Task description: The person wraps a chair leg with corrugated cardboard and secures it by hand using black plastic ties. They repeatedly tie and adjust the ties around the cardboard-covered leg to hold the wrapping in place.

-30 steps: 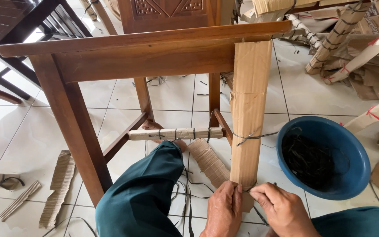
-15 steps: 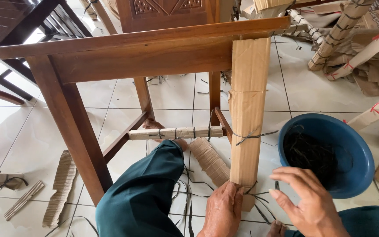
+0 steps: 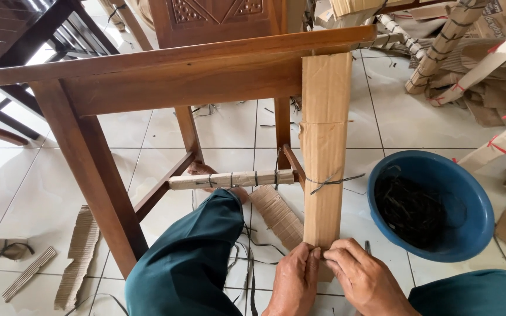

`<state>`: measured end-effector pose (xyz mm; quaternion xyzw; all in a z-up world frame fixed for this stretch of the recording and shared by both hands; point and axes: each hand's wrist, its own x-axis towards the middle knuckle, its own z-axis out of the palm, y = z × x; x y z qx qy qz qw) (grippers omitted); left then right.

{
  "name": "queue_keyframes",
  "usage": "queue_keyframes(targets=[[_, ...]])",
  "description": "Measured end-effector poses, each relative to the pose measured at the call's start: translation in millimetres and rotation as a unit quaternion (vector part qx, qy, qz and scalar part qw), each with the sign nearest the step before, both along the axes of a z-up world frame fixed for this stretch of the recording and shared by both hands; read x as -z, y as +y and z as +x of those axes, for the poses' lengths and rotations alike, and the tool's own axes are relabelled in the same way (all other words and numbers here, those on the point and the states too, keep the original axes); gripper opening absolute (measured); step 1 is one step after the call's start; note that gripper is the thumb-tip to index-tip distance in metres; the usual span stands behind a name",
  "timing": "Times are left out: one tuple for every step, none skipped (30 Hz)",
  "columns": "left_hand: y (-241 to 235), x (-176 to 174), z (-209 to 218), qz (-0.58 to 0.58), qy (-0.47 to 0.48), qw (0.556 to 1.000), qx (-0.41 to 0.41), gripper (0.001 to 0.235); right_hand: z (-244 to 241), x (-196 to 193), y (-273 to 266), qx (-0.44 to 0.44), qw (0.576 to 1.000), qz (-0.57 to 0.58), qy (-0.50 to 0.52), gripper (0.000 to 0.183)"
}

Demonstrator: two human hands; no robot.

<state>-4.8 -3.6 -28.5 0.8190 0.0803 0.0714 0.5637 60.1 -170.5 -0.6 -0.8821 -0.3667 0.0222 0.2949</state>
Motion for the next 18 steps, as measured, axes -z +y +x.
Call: queue_keyframes(targets=[[0, 0, 0, -0.001, -0.001, 1.000, 0.002, 0.033, 0, -1, 0, 0.002, 1.000, -0.001, -0.001, 0.020], [0, -1, 1, -0.006, 0.007, 1.000, 0.002, 0.035, -1, -3, 1, 0.013, 1.000, -0.003, 0.006, 0.018], [1, -1, 0, -0.011, 0.016, 1.000, 0.001, 0.036, -1, -4, 2, 0.023, 1.000, -0.005, 0.012, 0.016], [1, -1, 1, -0.011, 0.015, 1.000, 0.001, 0.036, -2, -3, 2, 0.024, 1.000, -0.005, 0.012, 0.016], [1, -1, 1, -0.022, 0.021, 1.000, -0.003, 0.037, -2, -1, 2, 0.021, 1.000, 0.007, -0.015, 0.017], [2, -1, 1, -0.034, 0.027, 0.999, -0.006, 0.037, -3, 0, 2, 0.017, 0.999, 0.019, -0.041, 0.019], [2, -2, 1, -0.035, 0.028, 0.999, -0.009, 0.037, -3, 4, 2, 0.015, 0.999, 0.018, -0.040, 0.019], [3, -4, 1, -0.043, 0.032, 0.999, -0.007, 0.040, -3, 8, 2, 0.015, 0.998, 0.028, -0.049, 0.016], [4, -6, 1, -0.051, 0.037, 0.998, -0.005, 0.042, -3, 11, 1, 0.016, 0.997, 0.039, -0.058, 0.014], [3, -6, 1, -0.052, 0.037, 0.998, -0.007, 0.042, -3, 9, 2, 0.013, 0.998, 0.039, -0.058, 0.014], [3, -7, 2, -0.063, 0.043, 0.997, -0.009, 0.041, -2, 7, 3, 0.004, 0.998, 0.045, -0.052, 0.013], [2, -8, 3, -0.073, 0.048, 0.996, -0.012, 0.040, -2, 5, 5, -0.006, 0.998, 0.052, -0.047, 0.012], [3, -8, 4, -0.073, 0.048, 0.996, -0.013, 0.040, -1, 3, 5, -0.008, 0.998, 0.052, -0.047, 0.012], [3, -9, 5, -0.071, 0.060, 0.996, -0.009, 0.039, -1, 1, 5, -0.019, 0.997, 0.047, -0.058, 0.016], [3, -8, 5, -0.069, 0.073, 0.995, -0.005, 0.038, 0, 0, 5, -0.030, 0.996, 0.043, -0.069, 0.020], [4, -9, 6, -0.070, 0.073, 0.995, -0.007, 0.038, 1, 5, 3, -0.032, 0.996, 0.043, -0.069, 0.020], [3, -10, 6, -0.073, 0.094, 0.993, -0.018, 0.040, 1, 9, 0, -0.037, 0.995, 0.038, -0.087, 0.027], [3, -10, 6, -0.076, 0.116, 0.990, -0.030, 0.041, 2, 14, -2, -0.043, 0.993, 0.032, -0.105, 0.034]])
